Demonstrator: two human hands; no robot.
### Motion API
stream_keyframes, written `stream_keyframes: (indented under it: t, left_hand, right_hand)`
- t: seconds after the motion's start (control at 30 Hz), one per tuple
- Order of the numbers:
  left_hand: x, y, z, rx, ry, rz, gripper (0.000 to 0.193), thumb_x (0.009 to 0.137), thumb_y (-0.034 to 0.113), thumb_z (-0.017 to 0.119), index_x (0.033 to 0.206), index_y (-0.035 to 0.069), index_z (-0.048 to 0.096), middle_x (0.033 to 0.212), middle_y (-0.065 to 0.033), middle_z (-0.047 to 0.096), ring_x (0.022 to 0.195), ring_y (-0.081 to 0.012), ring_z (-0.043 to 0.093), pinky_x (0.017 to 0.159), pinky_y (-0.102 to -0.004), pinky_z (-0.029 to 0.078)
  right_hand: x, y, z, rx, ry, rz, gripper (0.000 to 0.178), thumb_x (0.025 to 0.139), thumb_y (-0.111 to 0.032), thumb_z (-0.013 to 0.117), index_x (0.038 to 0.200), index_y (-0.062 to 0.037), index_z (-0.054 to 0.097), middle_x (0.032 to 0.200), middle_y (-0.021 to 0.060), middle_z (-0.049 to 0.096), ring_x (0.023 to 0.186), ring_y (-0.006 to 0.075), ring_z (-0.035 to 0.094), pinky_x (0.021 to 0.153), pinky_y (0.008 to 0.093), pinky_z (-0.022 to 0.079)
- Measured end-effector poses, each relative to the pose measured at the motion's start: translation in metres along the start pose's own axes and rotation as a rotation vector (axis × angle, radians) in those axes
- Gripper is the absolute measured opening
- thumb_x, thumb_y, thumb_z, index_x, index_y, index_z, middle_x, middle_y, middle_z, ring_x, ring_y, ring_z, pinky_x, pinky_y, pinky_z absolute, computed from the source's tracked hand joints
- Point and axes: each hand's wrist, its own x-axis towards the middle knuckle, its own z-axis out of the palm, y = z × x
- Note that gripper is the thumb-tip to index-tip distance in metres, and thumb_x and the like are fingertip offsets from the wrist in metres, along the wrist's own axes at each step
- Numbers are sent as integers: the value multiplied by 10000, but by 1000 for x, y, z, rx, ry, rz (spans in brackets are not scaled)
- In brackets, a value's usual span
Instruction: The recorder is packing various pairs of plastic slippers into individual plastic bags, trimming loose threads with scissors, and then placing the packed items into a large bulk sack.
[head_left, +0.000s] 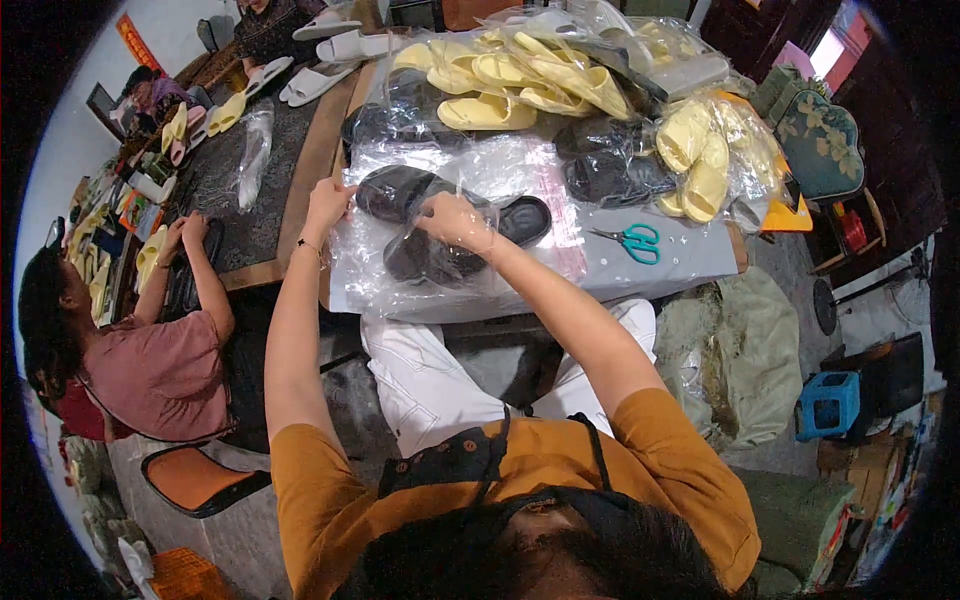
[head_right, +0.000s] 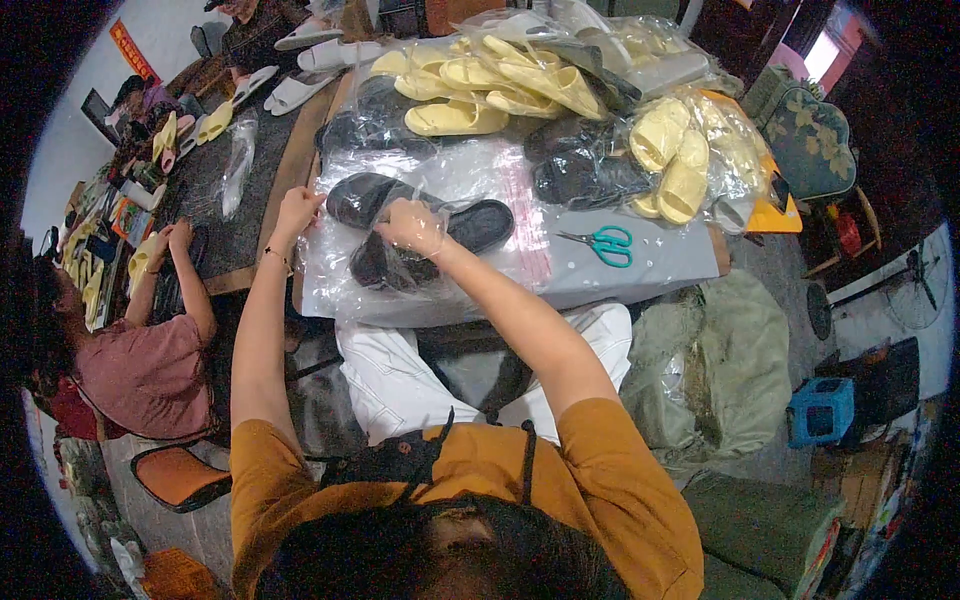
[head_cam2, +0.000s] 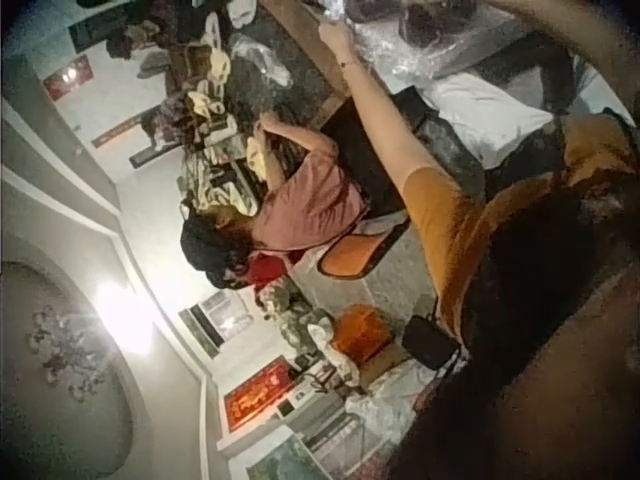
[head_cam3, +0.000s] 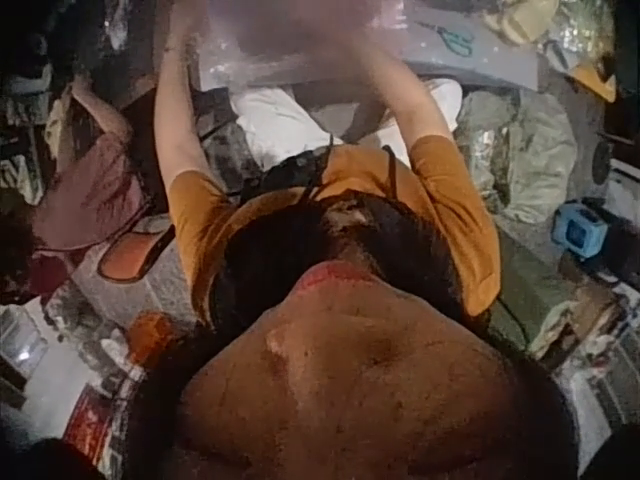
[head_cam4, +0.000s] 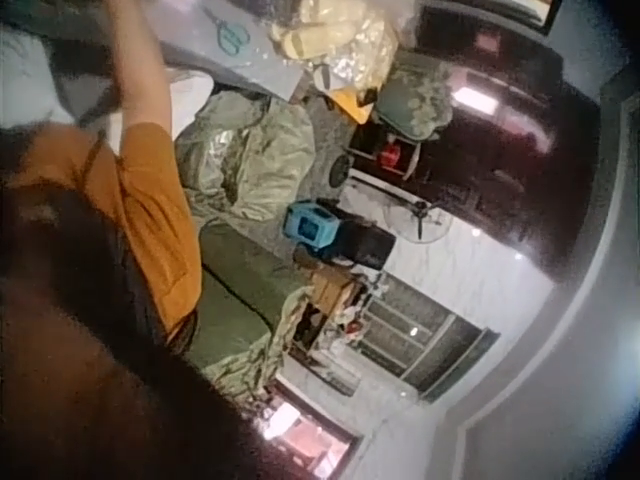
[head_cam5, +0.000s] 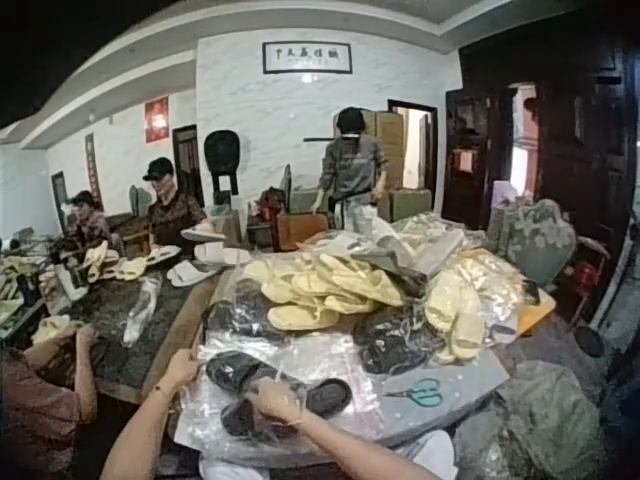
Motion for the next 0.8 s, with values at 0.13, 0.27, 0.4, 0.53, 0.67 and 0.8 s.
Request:
stream_keyframes:
  t: [0.13, 0.27, 0.4, 0.53, 0.67, 0.8]
  left_hand:
    - [-7, 8, -7, -52, -46, -73, 343, 876, 198, 744, 665, -3, 562, 646, -111, 658, 479, -176, 628, 386, -323, 429]
    - [-20, -3, -23, -354, -174, -242, 161, 901, 119, 655, 948, -10, 571, 745, -105, 686, 521, -170, 658, 377, -271, 406]
    - [-52, 13, -21, -541, -108, -238, 348, 892, -5, 522, 1228, 49, 455, 844, -107, 677, 602, -183, 682, 411, -264, 438]
    - [-77, 5, -7, -680, -84, -234, 375, 888, -32, 514, 1251, 51, 473, 838, -104, 647, 572, -154, 632, 422, -242, 438]
    - [-91, 1, 10, -659, -113, -232, 357, 897, -61, 500, 1229, 66, 526, 841, -81, 636, 621, -176, 671, 440, -259, 480]
    - [-90, -3, 16, -673, -158, -192, 282, 913, -31, 532, 1178, 49, 584, 883, -72, 650, 637, -181, 682, 476, -264, 516]
  right_hand:
    - [-2, 11, -6, 86, 88, 39, 318, 867, -373, 648, 1001, -106, 756, 996, 229, 707, 962, 427, 677, 871, 502, 537]
    - [-1, 5, -19, 136, 169, 6, 303, 873, -343, 631, 996, -88, 741, 952, 216, 703, 920, 423, 674, 819, 507, 533]
    - [-15, 21, -37, 409, 370, -222, 343, 880, -301, 650, 1047, -9, 718, 979, 192, 718, 918, 382, 683, 840, 435, 520]
    - [-12, 29, -25, 1211, 6, 180, 394, 857, -302, 739, 1036, 48, 705, 930, 116, 717, 771, 283, 675, 717, 407, 531]
    - [-9, 27, -29, 1021, -315, 440, 295, 850, -284, 765, 912, -2, 708, 704, 43, 615, 548, 133, 541, 486, 286, 442]
    - [-10, 8, -29, 814, -294, 385, 251, 846, -213, 764, 926, 22, 726, 807, 79, 701, 634, 164, 615, 525, 330, 460]
